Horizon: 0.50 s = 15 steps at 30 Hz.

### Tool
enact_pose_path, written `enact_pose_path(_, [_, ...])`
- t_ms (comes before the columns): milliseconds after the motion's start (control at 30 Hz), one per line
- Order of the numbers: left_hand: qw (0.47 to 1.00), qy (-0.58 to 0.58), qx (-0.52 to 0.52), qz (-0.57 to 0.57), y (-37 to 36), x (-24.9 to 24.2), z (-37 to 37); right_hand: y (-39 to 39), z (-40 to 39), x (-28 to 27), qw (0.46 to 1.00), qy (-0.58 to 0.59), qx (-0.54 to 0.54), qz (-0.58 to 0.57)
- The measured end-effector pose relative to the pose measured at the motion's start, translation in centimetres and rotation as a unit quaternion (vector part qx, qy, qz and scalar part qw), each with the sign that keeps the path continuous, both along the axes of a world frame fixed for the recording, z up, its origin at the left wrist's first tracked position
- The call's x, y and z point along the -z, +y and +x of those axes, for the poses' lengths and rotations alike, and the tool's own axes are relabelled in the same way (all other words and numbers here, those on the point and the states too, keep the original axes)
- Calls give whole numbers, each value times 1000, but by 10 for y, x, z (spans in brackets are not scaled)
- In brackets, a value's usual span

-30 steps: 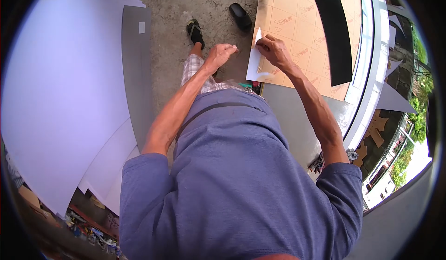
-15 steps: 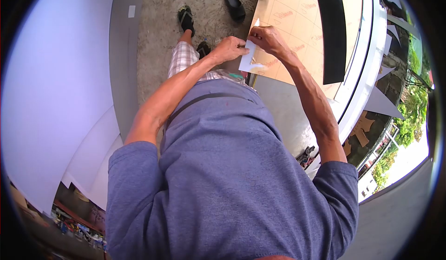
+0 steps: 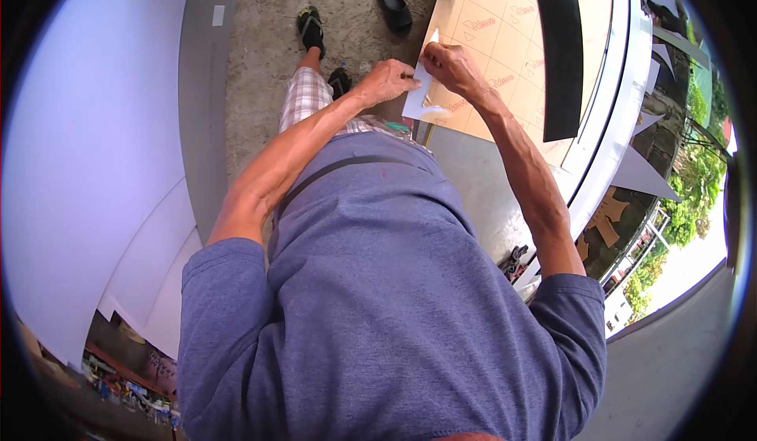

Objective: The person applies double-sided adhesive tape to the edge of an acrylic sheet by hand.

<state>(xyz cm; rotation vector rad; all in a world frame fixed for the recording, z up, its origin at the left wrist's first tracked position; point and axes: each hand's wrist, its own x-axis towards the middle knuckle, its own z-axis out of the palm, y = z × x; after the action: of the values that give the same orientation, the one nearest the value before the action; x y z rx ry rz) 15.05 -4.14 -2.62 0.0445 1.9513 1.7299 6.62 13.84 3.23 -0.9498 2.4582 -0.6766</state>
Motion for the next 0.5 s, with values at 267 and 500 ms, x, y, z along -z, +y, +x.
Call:
enact_pose_path(267, [1000, 12, -20, 0, 2, 3, 3, 0, 11, -11, 999, 4, 17, -28])
enact_pose_path(500, [999, 11, -18, -29, 3, 0, 3, 1, 28, -1, 982, 179, -66, 4])
